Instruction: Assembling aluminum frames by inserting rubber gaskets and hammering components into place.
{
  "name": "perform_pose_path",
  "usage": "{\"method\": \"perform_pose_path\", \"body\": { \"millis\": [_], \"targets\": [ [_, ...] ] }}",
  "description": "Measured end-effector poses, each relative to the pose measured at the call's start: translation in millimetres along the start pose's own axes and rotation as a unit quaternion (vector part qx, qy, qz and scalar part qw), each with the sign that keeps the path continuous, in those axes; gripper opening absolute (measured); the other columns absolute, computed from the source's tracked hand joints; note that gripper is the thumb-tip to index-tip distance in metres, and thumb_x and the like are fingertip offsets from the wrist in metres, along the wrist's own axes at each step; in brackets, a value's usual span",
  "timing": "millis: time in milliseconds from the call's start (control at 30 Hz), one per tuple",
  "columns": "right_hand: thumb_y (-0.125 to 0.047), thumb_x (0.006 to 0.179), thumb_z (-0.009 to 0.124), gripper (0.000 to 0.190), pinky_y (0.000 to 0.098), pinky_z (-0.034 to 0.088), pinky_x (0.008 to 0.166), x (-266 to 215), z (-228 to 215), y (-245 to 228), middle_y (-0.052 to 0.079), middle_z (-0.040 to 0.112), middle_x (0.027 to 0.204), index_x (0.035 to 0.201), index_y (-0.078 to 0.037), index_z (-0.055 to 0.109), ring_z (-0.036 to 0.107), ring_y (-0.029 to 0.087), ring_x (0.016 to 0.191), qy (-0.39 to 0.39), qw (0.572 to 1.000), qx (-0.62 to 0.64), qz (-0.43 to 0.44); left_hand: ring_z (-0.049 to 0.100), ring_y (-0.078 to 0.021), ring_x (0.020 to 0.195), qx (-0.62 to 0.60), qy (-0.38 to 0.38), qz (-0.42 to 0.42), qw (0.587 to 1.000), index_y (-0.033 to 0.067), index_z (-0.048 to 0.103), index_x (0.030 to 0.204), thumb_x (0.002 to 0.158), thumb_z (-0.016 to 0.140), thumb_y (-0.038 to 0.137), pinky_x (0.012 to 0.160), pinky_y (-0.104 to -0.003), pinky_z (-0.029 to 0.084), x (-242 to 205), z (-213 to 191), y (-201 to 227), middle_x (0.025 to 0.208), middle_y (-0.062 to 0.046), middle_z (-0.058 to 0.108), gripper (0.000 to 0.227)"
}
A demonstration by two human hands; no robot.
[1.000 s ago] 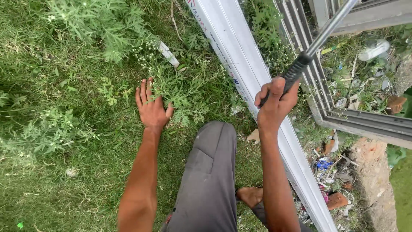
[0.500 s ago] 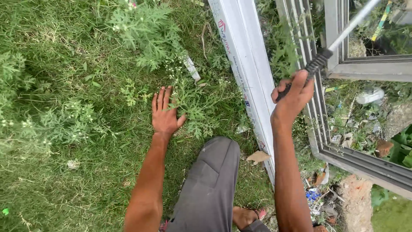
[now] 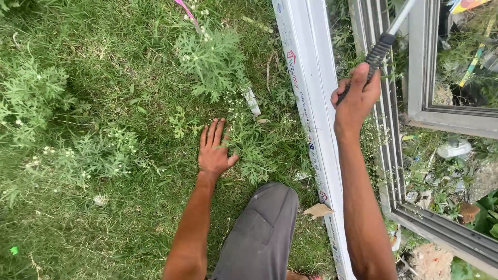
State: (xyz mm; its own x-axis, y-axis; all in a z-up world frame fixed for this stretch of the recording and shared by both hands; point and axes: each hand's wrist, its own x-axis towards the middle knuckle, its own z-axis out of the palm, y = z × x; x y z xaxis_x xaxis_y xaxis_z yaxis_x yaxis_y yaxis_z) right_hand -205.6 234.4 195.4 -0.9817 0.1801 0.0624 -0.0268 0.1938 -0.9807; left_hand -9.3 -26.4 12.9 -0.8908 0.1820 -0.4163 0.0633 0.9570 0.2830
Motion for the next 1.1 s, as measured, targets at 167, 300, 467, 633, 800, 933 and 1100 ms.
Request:
{"method": "perform_pose_path", "body": {
  "millis": [167,300,467,633,800,933,1100],
  "targets": [
    [-0.047,0.112,0.049,0.038,0.0252,0.044,0.042,30,47,1,-0.001,0.046,0.072,0.109,-0.009,0.045,0.051,0.009,0.053,0.025,0.998,-0.029,-0.058,0.003,-0.0263,0.158,0.004,-0.028,-0.005,1.000,0.0181,0.025,0.162,0.083,0.051,0.072,0.127,-0.047,0.001,1,5,-2,0.172,-0.008,0.004,0.099],
    [-0.051,0.104,0.055,0.044,0.0237,0.032,0.033,32,41,14,-0.002,0.047,0.062,0.089,-0.010,0.048,0.046,0.007,0.044,-0.094,0.930,-0.140,0.327,0.002,-0.0259,0.158,0.014,-0.030,-0.001,0.999,0.0182,0.023,0.163,0.084,0.051,0.072,0.128,-0.047,0.000,2,2,-1,0.172,-0.008,0.003,0.099],
    [-0.051,0.107,0.057,0.046,0.0249,0.032,0.038,3,26,-21,0.000,0.046,0.066,0.093,-0.009,0.045,0.044,0.009,0.047,-0.023,0.984,-0.008,0.178,0.003,-0.0254,0.157,-0.010,-0.015,-0.008,1.000,0.0193,0.022,0.163,0.082,0.050,0.072,0.127,-0.047,0.000,5,10,-6,0.172,-0.007,0.003,0.100],
    [-0.050,0.111,0.052,0.043,0.0280,0.044,0.047,-65,20,-11,0.002,0.050,0.068,0.106,-0.008,0.041,0.053,0.011,0.055,0.060,0.996,-0.001,-0.063,0.003,-0.0252,0.159,0.007,0.020,-0.001,1.000,0.0198,0.022,0.165,0.089,0.047,0.068,0.129,-0.047,0.000,2,15,-3,0.173,-0.007,0.004,0.093],
    [-0.044,0.106,0.054,0.039,0.0259,0.038,0.038,-91,13,9,0.001,0.049,0.059,0.096,-0.006,0.050,0.047,0.009,0.043,-0.055,0.954,-0.186,0.229,0.003,-0.0248,0.159,0.007,0.017,-0.003,1.000,0.0193,0.021,0.164,0.087,0.045,0.068,0.128,-0.046,0.000,0,16,-4,0.173,-0.007,0.003,0.094],
    [-0.047,0.111,0.054,0.044,0.0240,0.037,0.041,-82,2,-29,0.000,0.048,0.066,0.099,-0.005,0.051,0.046,0.008,0.050,-0.049,0.973,-0.119,0.192,0.005,-0.0268,0.157,-0.040,-0.004,0.001,0.999,0.0190,0.021,0.161,0.083,0.045,0.071,0.127,-0.047,0.001,-5,24,-4,0.170,-0.008,0.005,0.097],
    [-0.048,0.117,0.054,0.045,0.0286,0.045,0.043,-49,15,-20,0.004,0.047,0.080,0.108,-0.005,0.045,0.054,0.014,0.061,0.016,0.995,0.031,-0.090,0.011,-0.0263,0.158,0.020,0.105,0.015,0.994,0.0187,0.025,0.164,0.088,0.046,0.065,0.129,-0.048,0.005,-2,31,-7,0.172,-0.009,0.011,0.091]
  ]
}}
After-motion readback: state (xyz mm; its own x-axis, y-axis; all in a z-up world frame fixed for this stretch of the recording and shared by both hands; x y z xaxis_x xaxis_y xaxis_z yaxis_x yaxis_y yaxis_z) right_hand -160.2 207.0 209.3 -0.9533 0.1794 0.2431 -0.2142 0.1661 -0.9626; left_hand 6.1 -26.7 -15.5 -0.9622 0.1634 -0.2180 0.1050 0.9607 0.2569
